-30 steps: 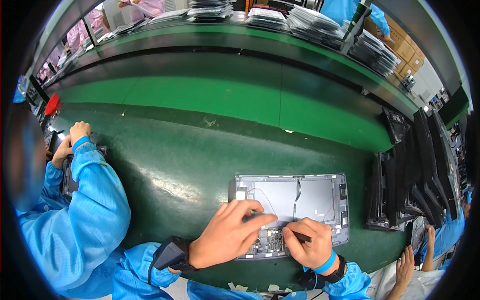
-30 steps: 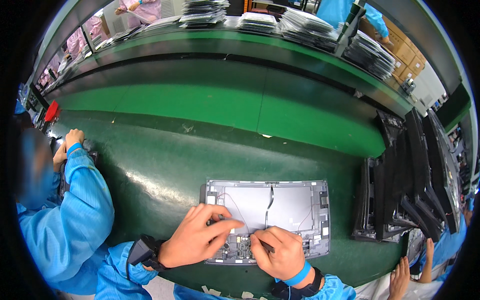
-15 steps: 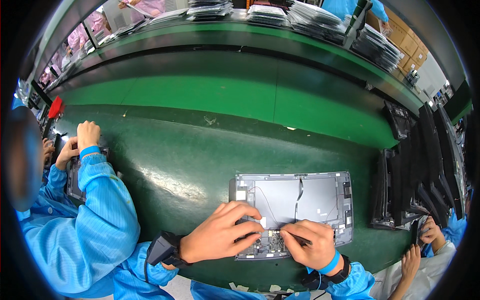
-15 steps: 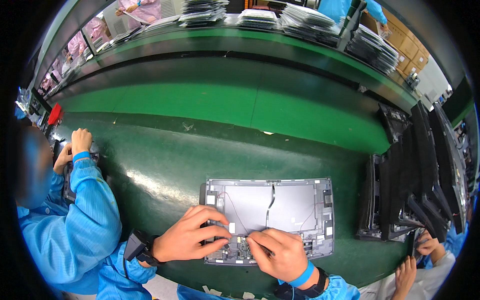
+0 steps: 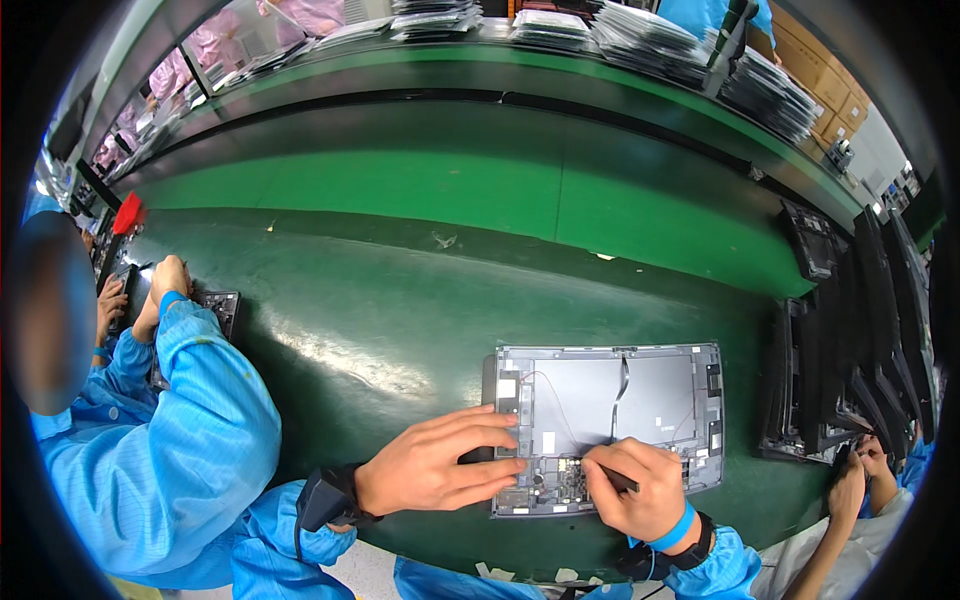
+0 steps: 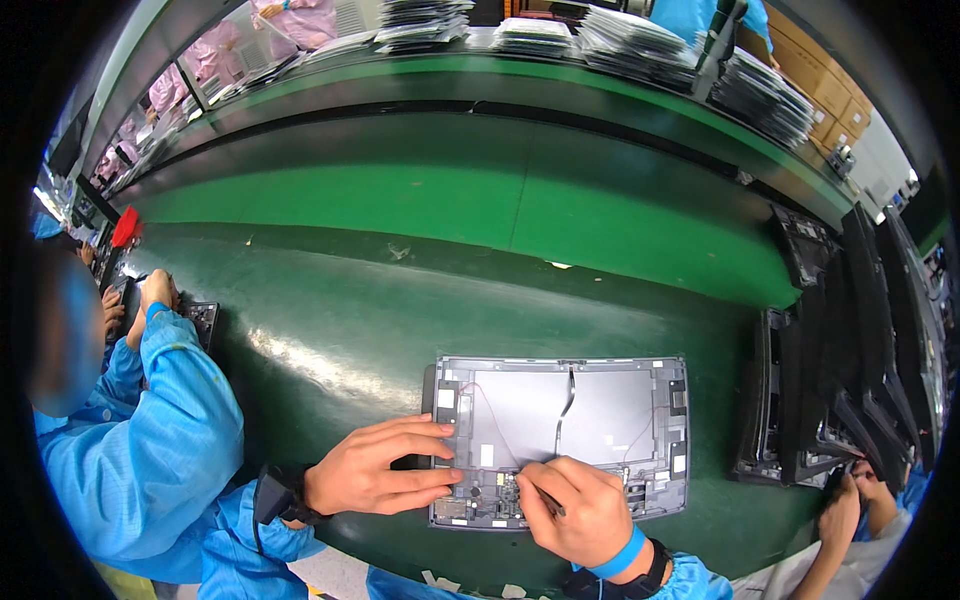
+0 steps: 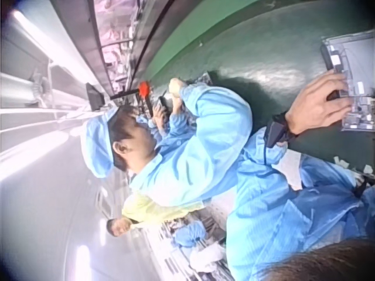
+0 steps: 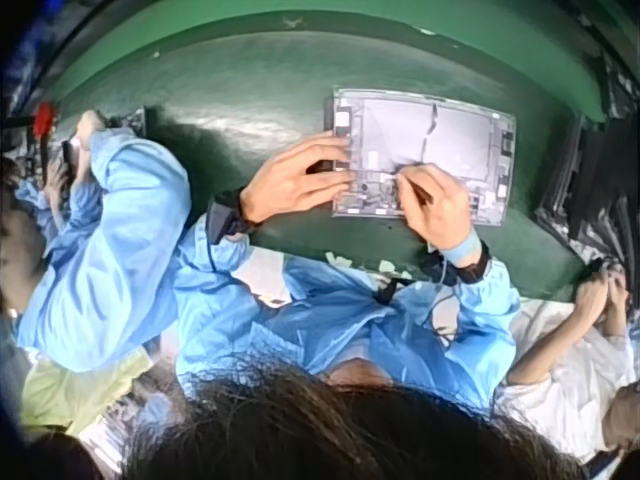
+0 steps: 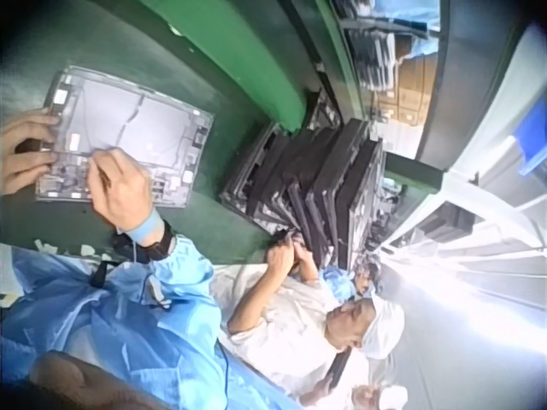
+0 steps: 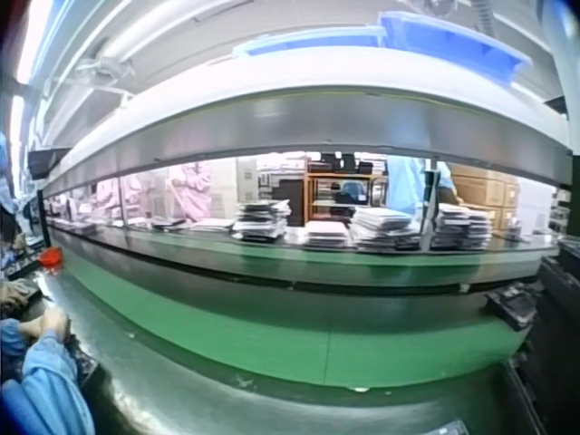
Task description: Assembling internal electronic components, batteries, and ribbon cables into tablet computer frames on a production line.
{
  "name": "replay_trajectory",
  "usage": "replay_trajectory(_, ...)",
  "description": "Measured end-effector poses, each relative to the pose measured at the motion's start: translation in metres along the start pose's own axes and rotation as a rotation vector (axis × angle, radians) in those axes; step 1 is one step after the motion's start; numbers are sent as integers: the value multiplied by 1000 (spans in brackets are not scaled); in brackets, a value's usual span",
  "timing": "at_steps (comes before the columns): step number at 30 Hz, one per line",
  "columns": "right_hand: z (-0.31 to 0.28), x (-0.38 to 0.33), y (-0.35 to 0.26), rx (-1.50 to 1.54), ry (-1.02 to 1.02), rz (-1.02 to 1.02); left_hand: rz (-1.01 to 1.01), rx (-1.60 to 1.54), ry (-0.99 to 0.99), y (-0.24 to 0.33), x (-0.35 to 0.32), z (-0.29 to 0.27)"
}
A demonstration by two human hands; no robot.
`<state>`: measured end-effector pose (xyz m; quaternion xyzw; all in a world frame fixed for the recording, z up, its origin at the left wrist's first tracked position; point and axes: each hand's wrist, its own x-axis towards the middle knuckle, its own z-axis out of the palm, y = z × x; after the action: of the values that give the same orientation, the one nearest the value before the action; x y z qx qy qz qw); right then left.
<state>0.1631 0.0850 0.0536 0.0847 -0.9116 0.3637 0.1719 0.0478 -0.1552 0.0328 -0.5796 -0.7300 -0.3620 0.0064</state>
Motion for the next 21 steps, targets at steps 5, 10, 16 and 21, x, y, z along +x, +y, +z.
replay_trajectory(5, -2, 1, -1, 6, -22, 14, 11, -15, -2, -3, 0, -2)
replay_trajectory(10, -1, -1, 1, 22, -21, 18, 64, 30, -30, -6, 5, -8)
replay_trajectory(16, -1, -2, 2, 38, -14, 18, 103, 26, -57, -18, 15, -5)
replay_trajectory(21, -2, -1, 4, 51, -16, 35, -33, -124, -37, -20, 16, 0)
